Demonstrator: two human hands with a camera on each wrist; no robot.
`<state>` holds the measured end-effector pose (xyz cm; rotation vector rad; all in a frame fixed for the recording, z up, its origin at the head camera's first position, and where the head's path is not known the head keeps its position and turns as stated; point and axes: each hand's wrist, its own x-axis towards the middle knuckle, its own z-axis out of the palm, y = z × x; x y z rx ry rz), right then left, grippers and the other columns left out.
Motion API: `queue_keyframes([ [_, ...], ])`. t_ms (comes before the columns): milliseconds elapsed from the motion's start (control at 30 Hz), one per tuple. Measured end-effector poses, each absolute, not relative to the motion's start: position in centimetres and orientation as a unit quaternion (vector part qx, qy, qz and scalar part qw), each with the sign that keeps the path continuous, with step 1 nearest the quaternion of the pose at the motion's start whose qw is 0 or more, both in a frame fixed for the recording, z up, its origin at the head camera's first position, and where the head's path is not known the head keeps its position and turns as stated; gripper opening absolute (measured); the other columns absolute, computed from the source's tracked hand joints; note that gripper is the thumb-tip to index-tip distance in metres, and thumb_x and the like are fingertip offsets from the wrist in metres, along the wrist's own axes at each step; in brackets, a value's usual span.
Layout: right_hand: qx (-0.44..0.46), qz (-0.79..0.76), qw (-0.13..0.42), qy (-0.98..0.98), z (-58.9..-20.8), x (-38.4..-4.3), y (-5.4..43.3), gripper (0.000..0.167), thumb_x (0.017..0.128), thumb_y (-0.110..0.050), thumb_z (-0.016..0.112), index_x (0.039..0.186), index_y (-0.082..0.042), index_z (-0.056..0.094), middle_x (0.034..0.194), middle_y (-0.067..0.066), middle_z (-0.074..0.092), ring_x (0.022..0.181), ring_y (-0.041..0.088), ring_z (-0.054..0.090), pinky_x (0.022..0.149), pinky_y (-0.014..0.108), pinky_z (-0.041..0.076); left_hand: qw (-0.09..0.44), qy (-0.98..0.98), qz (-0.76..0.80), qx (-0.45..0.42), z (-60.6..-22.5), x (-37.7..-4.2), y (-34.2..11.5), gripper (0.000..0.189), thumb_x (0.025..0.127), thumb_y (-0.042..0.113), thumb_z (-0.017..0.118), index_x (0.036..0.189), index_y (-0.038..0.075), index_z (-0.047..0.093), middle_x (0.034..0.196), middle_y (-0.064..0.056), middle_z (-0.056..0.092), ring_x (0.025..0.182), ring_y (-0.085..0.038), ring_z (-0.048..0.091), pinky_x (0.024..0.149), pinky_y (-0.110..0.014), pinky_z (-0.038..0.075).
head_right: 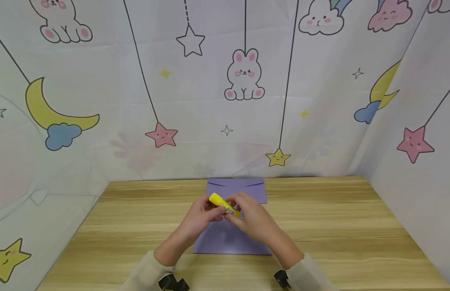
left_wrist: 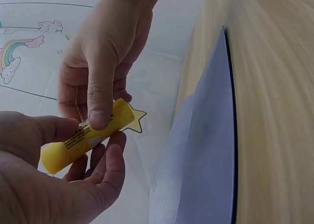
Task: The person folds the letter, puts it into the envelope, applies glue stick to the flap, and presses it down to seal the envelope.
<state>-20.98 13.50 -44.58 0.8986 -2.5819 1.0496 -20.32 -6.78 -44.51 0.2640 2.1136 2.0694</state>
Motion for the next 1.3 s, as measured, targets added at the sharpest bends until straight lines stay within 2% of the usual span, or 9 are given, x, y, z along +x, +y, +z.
queue_keyframes([
  [300, 0.305, 0.343, 0.126, -0.879, -44.6, -20.9, 13.4, 0.033, 0.092, -0.017, 0.087, 0.121, -0.015, 0.071, 0.104, -0.01, 0.062, 0.089, 0.01, 0.058, 0.076, 0.038, 0.058, 0.088, 0.705, 0.697, 0.094, -44.4, -20.3, -6.7, 0.037, 0.1, 0.011, 0.074, 0.127, -0.009, 0.056, 0.113, -0.016, 0.067, 0.098, -0.022, 0.072, 0.088, -0.038, 0.061],
  [567, 0.302, 0.335, 0.136, -0.882, -44.7, -20.9, 13.5, 0.029, 0.094, -0.017, 0.085, 0.12, -0.018, 0.071, 0.101, -0.012, 0.061, 0.088, 0.009, 0.055, 0.073, 0.029, 0.053, 0.064, 0.753, 0.646, 0.11, -44.4, -20.4, -7.0, 0.041, 0.099, 0.017, 0.077, 0.127, -0.006, 0.059, 0.114, -0.015, 0.065, 0.099, -0.023, 0.071, 0.085, -0.038, 0.059],
  [800, 0.296, 0.331, 0.13, -0.886, -44.6, -21.1, 13.8, 0.028, 0.095, -0.016, 0.083, 0.12, -0.017, 0.072, 0.103, -0.012, 0.061, 0.089, 0.01, 0.056, 0.074, 0.03, 0.054, 0.015, 0.794, 0.594, 0.13, -44.5, -20.7, -7.6, 0.047, 0.097, 0.023, 0.081, 0.13, -0.002, 0.059, 0.12, -0.014, 0.065, 0.104, -0.027, 0.07, 0.079, -0.038, 0.06],
  [933, 0.281, 0.327, 0.127, -0.893, -44.4, -21.2, 14.3, 0.03, 0.095, -0.017, 0.083, 0.122, -0.016, 0.071, 0.103, -0.011, 0.062, 0.089, 0.011, 0.056, 0.074, 0.03, 0.053, -0.017, 0.812, 0.564, 0.15, -44.4, -20.9, -7.9, 0.046, 0.096, 0.024, 0.081, 0.131, 0.001, 0.061, 0.123, -0.015, 0.065, 0.109, -0.032, 0.069, 0.087, -0.044, 0.061],
  [1067, 0.265, 0.32, 0.12, -0.902, -44.0, -21.5, 15.3, 0.031, 0.095, -0.016, 0.082, 0.124, -0.015, 0.07, 0.102, -0.01, 0.062, 0.089, 0.012, 0.055, 0.072, 0.031, 0.051, -0.058, 0.844, 0.51, 0.155, -44.1, -20.8, -8.2, 0.045, 0.096, 0.025, 0.081, 0.131, 0.004, 0.063, 0.125, -0.015, 0.066, 0.115, -0.037, 0.065, 0.096, -0.053, 0.057],
  [1300, 0.236, 0.299, 0.09, -0.92, -43.1, -22.9, 18.5, 0.033, 0.098, -0.014, 0.078, 0.129, -0.011, 0.069, 0.104, -0.005, 0.066, 0.092, 0.018, 0.057, 0.073, 0.035, 0.053, -0.129, 0.902, 0.373, 0.175, -44.3, -21.0, -9.2, 0.05, 0.094, 0.031, 0.083, 0.134, 0.008, 0.063, 0.132, -0.008, 0.064, 0.121, -0.032, 0.064, 0.099, -0.048, 0.055],
])
